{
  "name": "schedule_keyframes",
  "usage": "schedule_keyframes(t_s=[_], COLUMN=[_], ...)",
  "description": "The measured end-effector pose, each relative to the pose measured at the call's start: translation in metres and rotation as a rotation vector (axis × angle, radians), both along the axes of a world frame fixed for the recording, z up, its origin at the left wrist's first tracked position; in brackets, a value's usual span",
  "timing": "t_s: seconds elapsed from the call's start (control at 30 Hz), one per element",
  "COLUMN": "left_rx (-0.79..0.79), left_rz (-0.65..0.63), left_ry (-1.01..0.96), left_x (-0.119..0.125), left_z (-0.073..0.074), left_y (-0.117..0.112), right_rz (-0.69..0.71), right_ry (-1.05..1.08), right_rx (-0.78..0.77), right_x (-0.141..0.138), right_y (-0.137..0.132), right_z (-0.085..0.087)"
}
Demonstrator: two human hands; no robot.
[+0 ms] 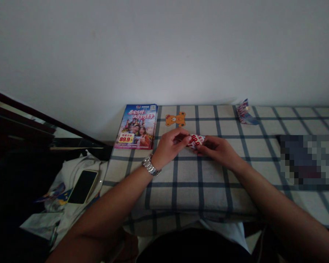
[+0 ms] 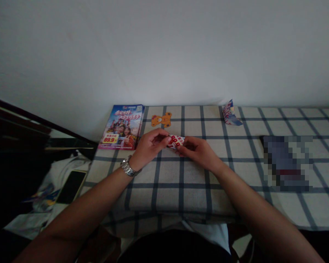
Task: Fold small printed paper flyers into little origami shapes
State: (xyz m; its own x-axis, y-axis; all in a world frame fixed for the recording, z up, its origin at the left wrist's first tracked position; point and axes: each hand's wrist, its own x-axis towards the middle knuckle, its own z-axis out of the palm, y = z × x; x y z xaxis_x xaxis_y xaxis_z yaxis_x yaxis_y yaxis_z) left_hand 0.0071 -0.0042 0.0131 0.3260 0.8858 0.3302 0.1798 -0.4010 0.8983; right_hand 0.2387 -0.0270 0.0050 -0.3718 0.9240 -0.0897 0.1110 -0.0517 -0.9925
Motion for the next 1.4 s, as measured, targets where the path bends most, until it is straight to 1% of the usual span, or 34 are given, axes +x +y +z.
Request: schedule_keyframes(t_s=[0.17,0.33,0.47,0.57,0.83,0.97,1.2,1.4], left_rx=[0.081,0.168,0.206,0.226,0.211,0.196,0.202,0.183], left_rz=[0.022,0.027,0.016,-0.010,-0.041,-0.046,-0.017,-0.023], left_ry=[0.082,0.162,0.183,0.181,0.146,0.174,0.230,0.228], left_x=[-0.0003,0.0004,0.0007,0.0010,0.0015,0.0019,0.0034,0.0040], left_z=[0.0035,0.0087,0.0100,0.0094,0.0076,0.0064,0.0066,0.0074], left_y=[-0.0021,-0.0053,-0.0062,-0.0053,-0.0057,-0.0067,-0.0079,-0.0079], right_rz=[-0.016,-0.063,-0.086,-0.092,-0.106,-0.095,-0.046,-0.087], right_ry=[-0.078,-0.146,-0.244,-0.310,-0.339,-0.357,-0.370,-0.380], right_rx=[0.126,0.298,0.408,0.462,0.505,0.514,0.511,0.532], right_x=[0.0009,0.0009,0.0015,0.0021,0.0009,0.0012,-0.0013,-0.0013], right_y=[0.0000,-0.0009,-0.0011,-0.0011,-0.0010,-0.0011,-0.0016,-0.0012], right_z=[0.0031,0.0074,0.0079,0.0080,0.0096,0.0090,0.0094,0.0077])
